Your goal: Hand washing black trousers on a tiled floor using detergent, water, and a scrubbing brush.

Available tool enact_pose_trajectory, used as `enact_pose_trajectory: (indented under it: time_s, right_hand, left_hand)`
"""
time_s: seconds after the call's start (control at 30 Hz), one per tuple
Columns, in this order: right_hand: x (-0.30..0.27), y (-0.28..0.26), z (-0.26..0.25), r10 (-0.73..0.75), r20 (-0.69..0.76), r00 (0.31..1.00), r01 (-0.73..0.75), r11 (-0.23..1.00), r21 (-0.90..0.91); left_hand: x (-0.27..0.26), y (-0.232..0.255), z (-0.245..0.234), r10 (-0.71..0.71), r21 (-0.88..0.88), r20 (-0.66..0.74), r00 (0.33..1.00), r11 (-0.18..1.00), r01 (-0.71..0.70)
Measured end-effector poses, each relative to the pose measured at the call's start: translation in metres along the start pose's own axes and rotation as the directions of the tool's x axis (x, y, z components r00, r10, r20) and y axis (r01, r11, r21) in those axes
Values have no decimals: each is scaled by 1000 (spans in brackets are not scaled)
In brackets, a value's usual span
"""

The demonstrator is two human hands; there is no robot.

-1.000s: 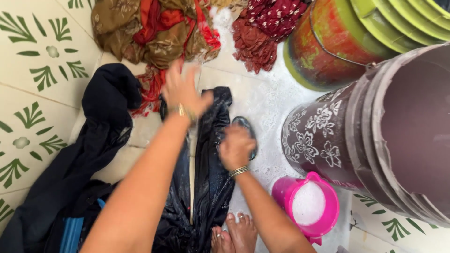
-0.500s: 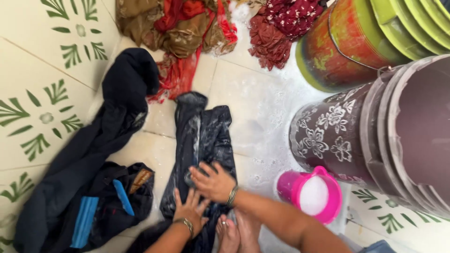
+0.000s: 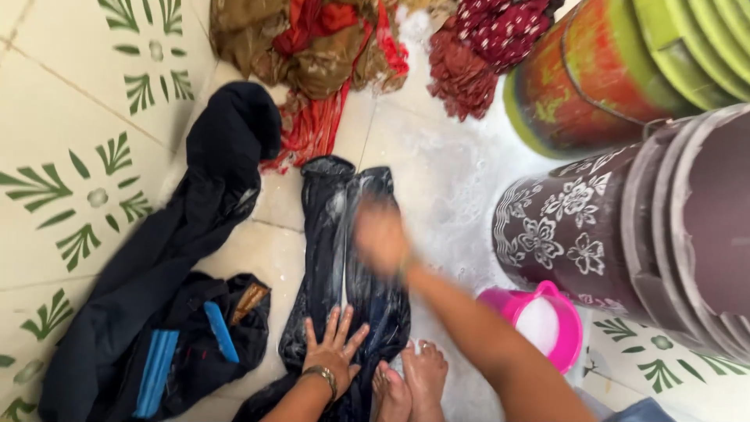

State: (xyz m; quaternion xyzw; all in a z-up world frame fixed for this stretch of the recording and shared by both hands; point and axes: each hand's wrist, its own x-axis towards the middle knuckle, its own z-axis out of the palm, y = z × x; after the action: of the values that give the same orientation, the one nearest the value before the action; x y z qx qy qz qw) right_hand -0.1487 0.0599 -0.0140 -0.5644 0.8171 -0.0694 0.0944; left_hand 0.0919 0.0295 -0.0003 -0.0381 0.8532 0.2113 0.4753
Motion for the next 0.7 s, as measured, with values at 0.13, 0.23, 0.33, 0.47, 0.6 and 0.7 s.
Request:
enact_pose_trajectory:
  time_s: [0.13, 0.23, 0.33, 0.47, 0.6, 0.7]
  right_hand:
    - [71, 51, -14, 248, -435, 866, -340, 928, -148]
    - [21, -3, -20, 182, 255, 950, -98, 945, -311]
    - [-34, -41, 8, -189, -46, 981, 183, 978, -103]
    - [47, 16, -1, 131, 37, 991, -123, 978, -170]
    - [89, 62, -21, 521, -61, 851, -521, 853, 22]
    - [15, 69, 5, 515, -229, 826, -538, 842, -44]
  left_hand:
    - [-5, 0, 6, -11, -18, -55, 998, 1000, 10]
    - [2, -1, 5, 17, -35, -75, 997, 999, -20]
    - [6, -1, 11, 31, -23, -45, 999, 999, -32]
    - [5, 0, 20, 25, -52, -93, 995, 998, -30]
    - [-17, -5, -6, -11, -157, -270, 963, 987, -33]
    - [28, -27, -6, -429, -461, -598, 678, 875, 147]
